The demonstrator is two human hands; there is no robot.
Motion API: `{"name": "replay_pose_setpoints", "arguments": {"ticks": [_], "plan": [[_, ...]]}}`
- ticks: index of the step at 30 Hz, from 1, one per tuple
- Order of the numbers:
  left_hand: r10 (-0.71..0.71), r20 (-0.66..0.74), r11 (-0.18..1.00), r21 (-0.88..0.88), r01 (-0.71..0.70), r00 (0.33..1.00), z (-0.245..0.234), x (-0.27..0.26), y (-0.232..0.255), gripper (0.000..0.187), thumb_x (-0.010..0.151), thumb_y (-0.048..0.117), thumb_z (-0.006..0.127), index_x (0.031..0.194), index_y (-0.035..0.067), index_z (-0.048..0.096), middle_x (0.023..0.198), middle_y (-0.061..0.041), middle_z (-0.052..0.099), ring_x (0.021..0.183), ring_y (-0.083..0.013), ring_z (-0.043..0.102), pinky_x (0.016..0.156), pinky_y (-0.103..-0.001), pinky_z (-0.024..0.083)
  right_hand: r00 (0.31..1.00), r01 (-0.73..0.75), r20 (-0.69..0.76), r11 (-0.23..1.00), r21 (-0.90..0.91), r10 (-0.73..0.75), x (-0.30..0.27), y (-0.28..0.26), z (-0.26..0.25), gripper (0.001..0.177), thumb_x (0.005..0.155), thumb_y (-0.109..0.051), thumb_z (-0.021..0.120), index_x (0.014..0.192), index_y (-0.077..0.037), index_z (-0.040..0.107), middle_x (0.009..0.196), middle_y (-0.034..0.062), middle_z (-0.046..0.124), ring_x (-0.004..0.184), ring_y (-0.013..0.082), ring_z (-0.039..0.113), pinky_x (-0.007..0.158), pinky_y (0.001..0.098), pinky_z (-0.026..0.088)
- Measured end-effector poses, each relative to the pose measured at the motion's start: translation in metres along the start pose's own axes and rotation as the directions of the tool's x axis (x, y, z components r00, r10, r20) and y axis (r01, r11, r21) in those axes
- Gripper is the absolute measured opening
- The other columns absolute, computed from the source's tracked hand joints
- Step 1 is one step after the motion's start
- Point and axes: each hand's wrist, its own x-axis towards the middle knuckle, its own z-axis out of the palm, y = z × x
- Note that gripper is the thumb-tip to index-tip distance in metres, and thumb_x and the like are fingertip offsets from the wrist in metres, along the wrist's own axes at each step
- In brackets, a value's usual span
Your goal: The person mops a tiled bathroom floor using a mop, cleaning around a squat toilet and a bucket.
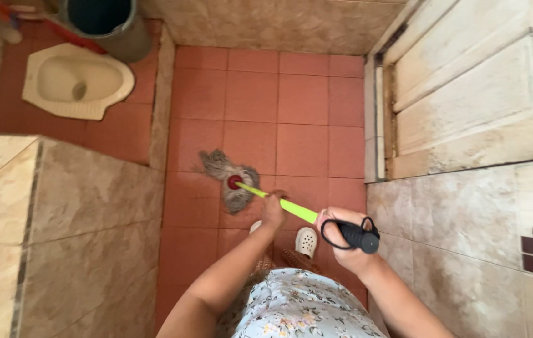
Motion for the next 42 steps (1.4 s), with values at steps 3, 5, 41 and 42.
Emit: {"name": "replay_pose_setpoints", "arguments": {"ticks": [3, 5, 41, 42], "plan": [[0.182, -0.067, 0.982, -0.04, -0.184, 0.981, 0.044, 0.0, 0.012, 0.026, 0.076, -0.009, 0.063, 0.093, 0.006, 0.075, 0.096, -0.016, 0.074, 0.094, -0.0384, 0.07, 0.081, -0.046, 0.055, 1.0, -0.015, 0.021, 0.982, -0.188, 0.019, -0.007, -0.007, -0.027, 0.012, 0.088, 0.003, 0.057, 0.076, 0.004, 0.061, 0.069, 0.0099, 0.063, 0.062, 0.014, 0.063, 0.062, 0.0275, 0.053], [0.153, -0.047, 0.981, -0.117, -0.158, 0.987, 0.072, -0.003, 0.028, 0.031, 0.075, -0.011, 0.061, 0.096, 0.007, 0.075, 0.096, -0.016, 0.074, 0.093, -0.0362, 0.071, 0.081, -0.044, 0.056, 0.999, -0.047, 0.002, 0.97, -0.237, 0.049, -0.01, -0.009, -0.04, 0.011, 0.087, 0.001, 0.057, 0.077, 0.003, 0.061, 0.067, 0.01, 0.061, 0.059, 0.0146, 0.058, 0.058, 0.0284, 0.051], [0.395, 0.609, 0.877, -0.027, -0.48, 0.687, 0.195, -0.014, 0.14, 0.02, 0.085, 0.024, 0.072, 0.099, 0.01, 0.068, 0.1, -0.016, 0.073, 0.093, -0.0392, 0.071, 0.082, -0.05, 0.057, 0.991, -0.044, -0.137, 0.945, -0.323, 0.0, -0.084, 0.019, -0.177, 0.008, 0.079, -0.003, 0.058, 0.081, 0.002, 0.063, 0.076, 0.0097, 0.068, 0.07, 0.0221, 0.067, 0.068, 0.0353, 0.055], [0.35, 0.639, 0.89, 0.003, -0.457, 0.685, 0.19, -0.016, 0.14, 0.021, 0.087, 0.026, 0.072, 0.1, 0.01, 0.068, 0.098, -0.017, 0.072, 0.092, -0.0402, 0.071, 0.081, -0.051, 0.057, 0.995, -0.022, -0.101, 0.967, -0.254, -0.004, -0.086, 0.016, -0.179, 0.005, 0.08, -0.002, 0.056, 0.079, 0.001, 0.059, 0.075, 0.01, 0.064, 0.07, 0.023, 0.064, 0.069, 0.0363, 0.054]]}}
